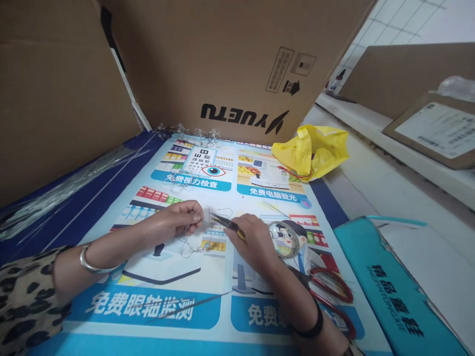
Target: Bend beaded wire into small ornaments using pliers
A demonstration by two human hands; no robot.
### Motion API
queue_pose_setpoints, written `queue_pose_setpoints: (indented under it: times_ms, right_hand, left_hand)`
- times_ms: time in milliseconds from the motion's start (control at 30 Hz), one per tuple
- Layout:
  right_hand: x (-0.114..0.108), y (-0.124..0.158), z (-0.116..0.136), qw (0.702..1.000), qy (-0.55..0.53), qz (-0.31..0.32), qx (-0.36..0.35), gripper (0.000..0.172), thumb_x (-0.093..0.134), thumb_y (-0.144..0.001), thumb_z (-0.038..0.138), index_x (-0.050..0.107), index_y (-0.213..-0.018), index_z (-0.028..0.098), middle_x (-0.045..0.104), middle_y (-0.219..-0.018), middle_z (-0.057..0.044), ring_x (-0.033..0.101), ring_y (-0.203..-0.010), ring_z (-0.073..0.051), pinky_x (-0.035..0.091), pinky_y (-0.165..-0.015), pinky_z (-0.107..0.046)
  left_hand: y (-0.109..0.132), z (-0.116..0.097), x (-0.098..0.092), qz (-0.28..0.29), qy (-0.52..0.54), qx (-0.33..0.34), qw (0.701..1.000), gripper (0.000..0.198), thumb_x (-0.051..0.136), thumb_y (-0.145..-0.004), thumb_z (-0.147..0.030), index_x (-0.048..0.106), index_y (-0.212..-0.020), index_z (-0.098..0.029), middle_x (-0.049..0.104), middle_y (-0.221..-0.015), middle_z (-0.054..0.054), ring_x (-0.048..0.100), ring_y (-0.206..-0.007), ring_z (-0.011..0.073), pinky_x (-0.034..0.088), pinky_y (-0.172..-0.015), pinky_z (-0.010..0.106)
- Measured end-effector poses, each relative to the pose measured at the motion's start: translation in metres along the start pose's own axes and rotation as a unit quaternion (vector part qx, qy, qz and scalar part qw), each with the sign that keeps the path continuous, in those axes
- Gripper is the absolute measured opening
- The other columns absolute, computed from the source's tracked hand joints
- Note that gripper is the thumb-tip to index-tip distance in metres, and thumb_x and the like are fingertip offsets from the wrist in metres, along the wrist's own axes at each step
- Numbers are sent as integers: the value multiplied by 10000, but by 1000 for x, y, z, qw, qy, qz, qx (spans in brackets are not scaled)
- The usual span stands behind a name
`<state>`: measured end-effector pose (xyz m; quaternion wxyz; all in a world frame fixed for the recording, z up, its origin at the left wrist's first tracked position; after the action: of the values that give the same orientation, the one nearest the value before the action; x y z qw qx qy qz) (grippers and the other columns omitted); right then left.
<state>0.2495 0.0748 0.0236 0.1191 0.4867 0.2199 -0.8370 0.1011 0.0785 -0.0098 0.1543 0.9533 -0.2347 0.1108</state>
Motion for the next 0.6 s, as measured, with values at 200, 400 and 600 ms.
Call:
queue_pose_setpoints:
  times_ms: [200, 400, 600]
  right_hand:
    - [-4, -8, 8, 980, -173, 2, 94, 199, 531, -790, 346, 621, -891, 200, 644, -818, -7, 575, -750, -138, 433, -685, -243]
    - [13, -13, 21, 961, -262, 30, 89, 135, 562, -752, 289, 631, -790, 180, 624, -728, 12, 558, -695, -125, 419, -641, -225]
    - [24, -10, 15, 941, -321, 42, 100, 146, 563, -756, 302, 639, -773, 179, 603, -696, 22, 538, -680, -122, 407, -641, -230]
  left_hand:
    - [1, 2, 11, 34, -42, 7, 999, 121, 573, -767, -260, 504, -755, -161, 543, -618, -29, 439, -532, 63, 298, -510, 207]
    - [2, 9, 20, 39, 5, -26, 999, 115, 585, -756, -210, 491, -737, -147, 521, -576, -42, 436, -526, 56, 303, -531, 202]
    - [2, 10, 18, 34, 49, -18, 998, 88, 579, -757, -181, 499, -762, -145, 559, -641, -26, 462, -538, 56, 330, -558, 209]
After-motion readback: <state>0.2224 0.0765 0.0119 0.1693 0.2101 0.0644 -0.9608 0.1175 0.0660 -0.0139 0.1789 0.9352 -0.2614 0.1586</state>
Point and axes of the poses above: each hand's wrist, its own y-axis away from the middle knuckle, its own x-axis out of the palm, z = x × y, the point moved 9 cm from there along -y, towards the middle knuckle
